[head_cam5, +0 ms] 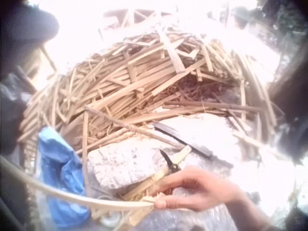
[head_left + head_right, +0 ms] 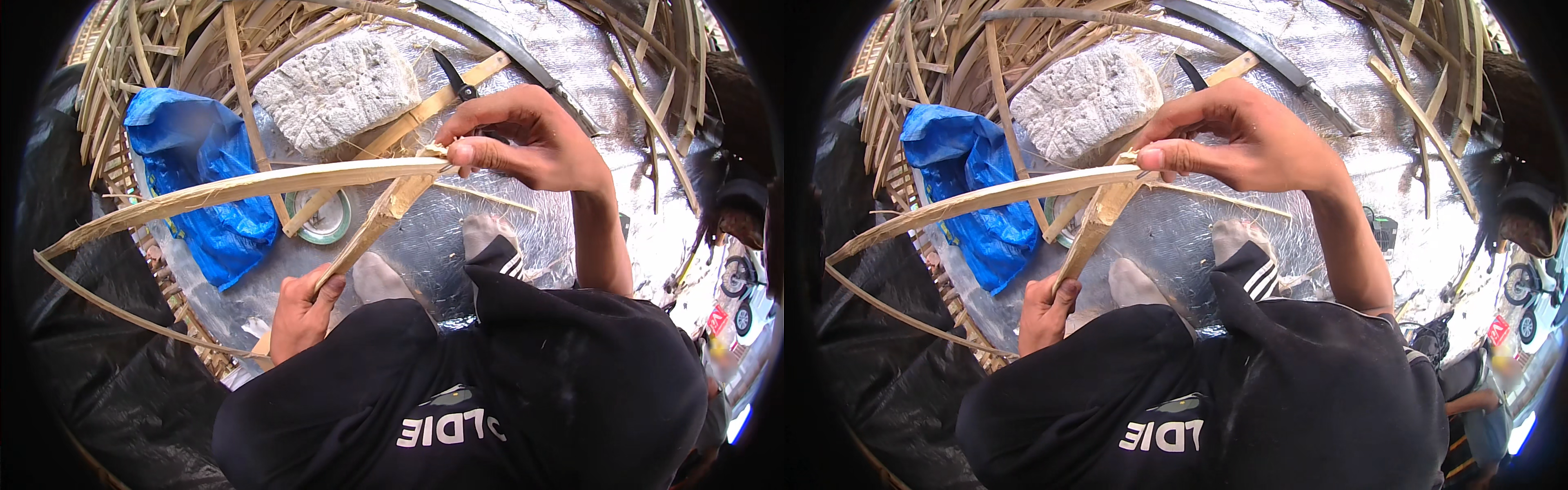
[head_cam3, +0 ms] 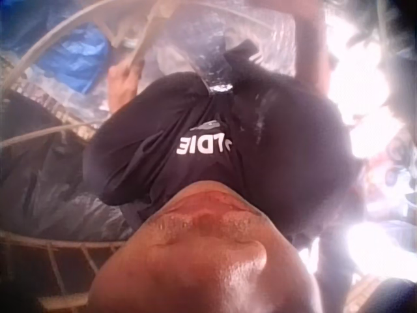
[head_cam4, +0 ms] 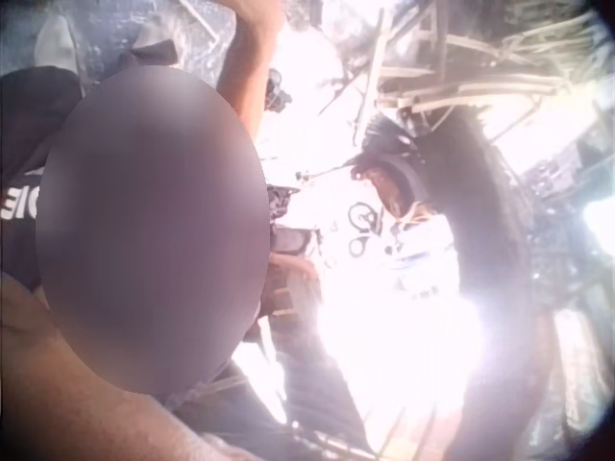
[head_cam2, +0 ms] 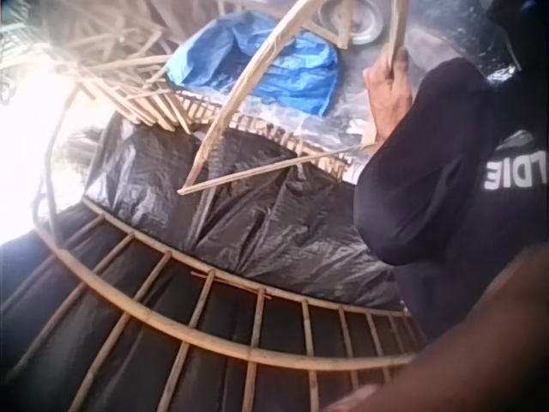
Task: The person constructs a bamboo star by using a large knife to notch and shave lengths of bamboo, then fits the notched bamboo strips together by hand.
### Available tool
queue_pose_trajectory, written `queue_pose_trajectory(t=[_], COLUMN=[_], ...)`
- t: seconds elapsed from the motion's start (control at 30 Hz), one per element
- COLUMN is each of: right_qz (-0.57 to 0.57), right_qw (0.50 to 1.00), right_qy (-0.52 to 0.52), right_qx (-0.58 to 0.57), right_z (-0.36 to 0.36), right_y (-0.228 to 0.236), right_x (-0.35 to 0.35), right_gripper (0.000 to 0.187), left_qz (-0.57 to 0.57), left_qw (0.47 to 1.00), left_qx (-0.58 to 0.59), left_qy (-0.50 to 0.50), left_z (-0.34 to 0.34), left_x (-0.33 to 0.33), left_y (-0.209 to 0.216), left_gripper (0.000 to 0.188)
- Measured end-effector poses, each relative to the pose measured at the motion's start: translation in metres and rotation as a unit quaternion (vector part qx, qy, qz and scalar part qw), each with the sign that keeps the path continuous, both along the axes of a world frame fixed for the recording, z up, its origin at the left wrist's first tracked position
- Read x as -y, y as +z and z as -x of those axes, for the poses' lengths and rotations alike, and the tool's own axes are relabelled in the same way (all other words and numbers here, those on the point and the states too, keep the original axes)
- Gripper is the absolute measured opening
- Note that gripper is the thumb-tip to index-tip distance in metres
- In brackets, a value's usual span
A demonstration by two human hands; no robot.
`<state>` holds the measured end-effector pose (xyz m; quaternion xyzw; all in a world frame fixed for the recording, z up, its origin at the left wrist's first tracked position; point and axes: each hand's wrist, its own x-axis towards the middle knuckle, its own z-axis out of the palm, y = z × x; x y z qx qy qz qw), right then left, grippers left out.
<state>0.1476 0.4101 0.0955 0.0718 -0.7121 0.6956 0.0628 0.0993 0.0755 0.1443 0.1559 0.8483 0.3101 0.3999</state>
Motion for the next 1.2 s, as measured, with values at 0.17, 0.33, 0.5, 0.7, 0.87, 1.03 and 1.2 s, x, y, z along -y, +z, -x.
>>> queue_pose_trajectory(t=[0.17, 0.33, 0.5, 0.7, 0.87, 1.03, 1.2], right_qz=[0.011, -0.101, -0.124, -0.164, -0.071, 0.084, 0.280], right_qw=[0.997, 0.994, 0.990, 0.984, 0.983, 0.918, 0.889], right_qy=[0.047, 0.016, 0.044, 0.072, 0.109, 0.297, 0.278], right_qx=[0.058, -0.027, -0.045, -0.012, 0.128, 0.247, 0.232], right_z=[0.000, 0.001, 0.002, -0.001, -0.003, 0.010, 0.002], right_y=[0.006, 0.008, 0.008, 0.012, 0.014, -0.004, -0.028], right_x=[-0.004, -0.003, -0.006, -0.007, -0.007, -0.018, -0.008], right_gripper=[0.026, 0.025, 0.025, 0.025, 0.030, 0.039, 0.033], left_qz=[0.020, 0.002, 0.025, 0.065, 0.065, 0.052, 0.055], left_qw=[0.999, 1.000, 0.999, 0.996, 0.995, 0.993, 0.993], left_qx=[0.027, -0.015, 0.020, 0.031, 0.048, 0.061, 0.066], left_qy=[-0.005, -0.017, -0.018, -0.042, -0.057, -0.084, -0.076], left_z=[0.000, -0.004, 0.000, -0.001, -0.001, -0.001, -0.003], left_x=[-0.002, 0.001, -0.002, 0.002, 0.002, -0.001, 0.004], left_y=[0.005, 0.000, 0.007, 0.010, 0.011, 0.015, 0.012], left_gripper=[0.040, 0.038, 0.037, 0.034, 0.031, 0.031, 0.034])
